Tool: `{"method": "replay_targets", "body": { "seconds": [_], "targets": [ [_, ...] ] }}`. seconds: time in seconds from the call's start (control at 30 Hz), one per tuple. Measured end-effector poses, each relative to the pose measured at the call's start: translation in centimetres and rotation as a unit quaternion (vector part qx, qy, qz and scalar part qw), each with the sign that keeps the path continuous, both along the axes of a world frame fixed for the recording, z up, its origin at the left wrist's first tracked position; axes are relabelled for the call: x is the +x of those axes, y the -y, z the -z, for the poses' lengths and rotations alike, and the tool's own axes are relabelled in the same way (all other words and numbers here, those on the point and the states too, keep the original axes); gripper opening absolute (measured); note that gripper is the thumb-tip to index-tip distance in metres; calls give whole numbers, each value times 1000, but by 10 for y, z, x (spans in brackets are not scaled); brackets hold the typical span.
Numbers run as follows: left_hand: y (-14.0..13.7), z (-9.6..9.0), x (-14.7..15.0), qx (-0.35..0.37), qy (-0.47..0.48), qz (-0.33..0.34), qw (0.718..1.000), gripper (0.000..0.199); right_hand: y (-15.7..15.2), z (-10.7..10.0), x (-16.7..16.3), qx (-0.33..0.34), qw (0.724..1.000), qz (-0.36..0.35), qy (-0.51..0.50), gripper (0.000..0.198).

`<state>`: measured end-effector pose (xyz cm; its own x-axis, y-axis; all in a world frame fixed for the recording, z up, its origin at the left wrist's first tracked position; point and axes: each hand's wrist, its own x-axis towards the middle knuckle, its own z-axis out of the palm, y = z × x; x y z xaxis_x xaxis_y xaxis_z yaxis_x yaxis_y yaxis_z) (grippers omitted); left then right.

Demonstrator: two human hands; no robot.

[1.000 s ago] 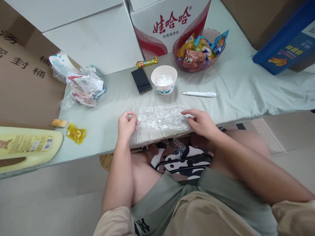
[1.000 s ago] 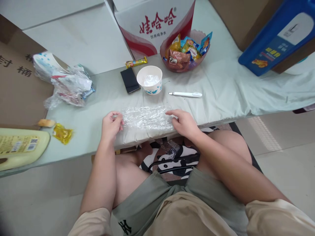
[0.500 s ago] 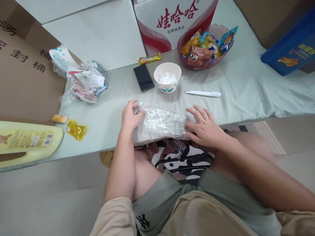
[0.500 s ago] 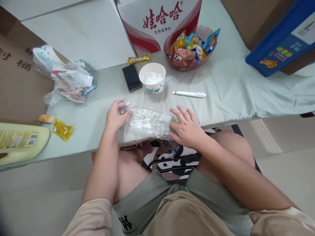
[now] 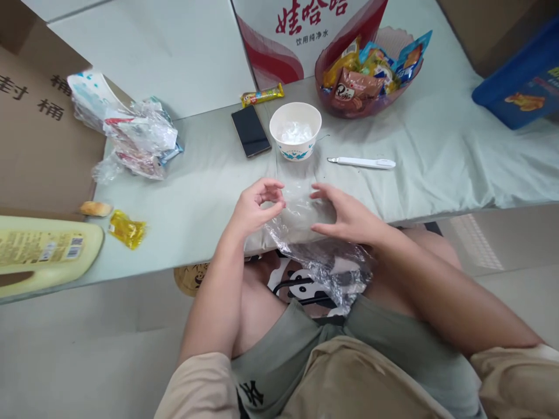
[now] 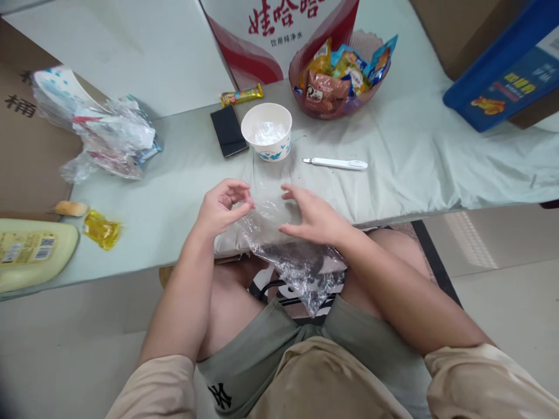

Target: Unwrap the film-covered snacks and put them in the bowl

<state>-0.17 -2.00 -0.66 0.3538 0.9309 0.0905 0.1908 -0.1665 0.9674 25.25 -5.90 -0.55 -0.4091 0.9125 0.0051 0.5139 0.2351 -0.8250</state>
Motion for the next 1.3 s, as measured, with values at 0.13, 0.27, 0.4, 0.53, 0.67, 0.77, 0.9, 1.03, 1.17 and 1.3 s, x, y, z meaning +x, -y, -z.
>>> {"method": "replay_targets", "body": {
  "seconds": [0.13,0.27,0.4,0.53,0.67,0.77,0.9,1.03,1.17,1.3],
  "targets": [
    [-8,8,-14,44,92,-82,991,70,-8,-3,-15,-44,998,-27,-32,13],
    [-7,11,-16,-95,212,-151,961,78,-17,-6,-22,-91,975,86,-184,24],
    [2,3,5,-258,163,20,952,66,-26,-2,-24,-147,949,142,-241,35],
    [3,1,19,-221,42,-33,974,37,-27,6,-20,-167,953,129,-217,30],
    [-2,10,16,-135,-66,-72,986,32,-23,11,-16,-140,969,94,-181,45],
    [-3,14,12,-138,-27,-89,986,38,-21,8,-17,-113,969,104,-194,43],
    [-3,8,7,-164,102,-129,973,44,-22,4,-19,-107,951,131,-257,25],
    [-3,-2,1,-173,141,-111,968,29,-25,8,-16,-116,932,166,-299,14],
    [-6,1,2,-142,128,-85,978,35,-32,18,-8,-171,908,218,-315,31],
    [-7,12,5,-49,42,-97,993,30,-34,26,-5,-180,915,204,-298,56]
  ]
}}
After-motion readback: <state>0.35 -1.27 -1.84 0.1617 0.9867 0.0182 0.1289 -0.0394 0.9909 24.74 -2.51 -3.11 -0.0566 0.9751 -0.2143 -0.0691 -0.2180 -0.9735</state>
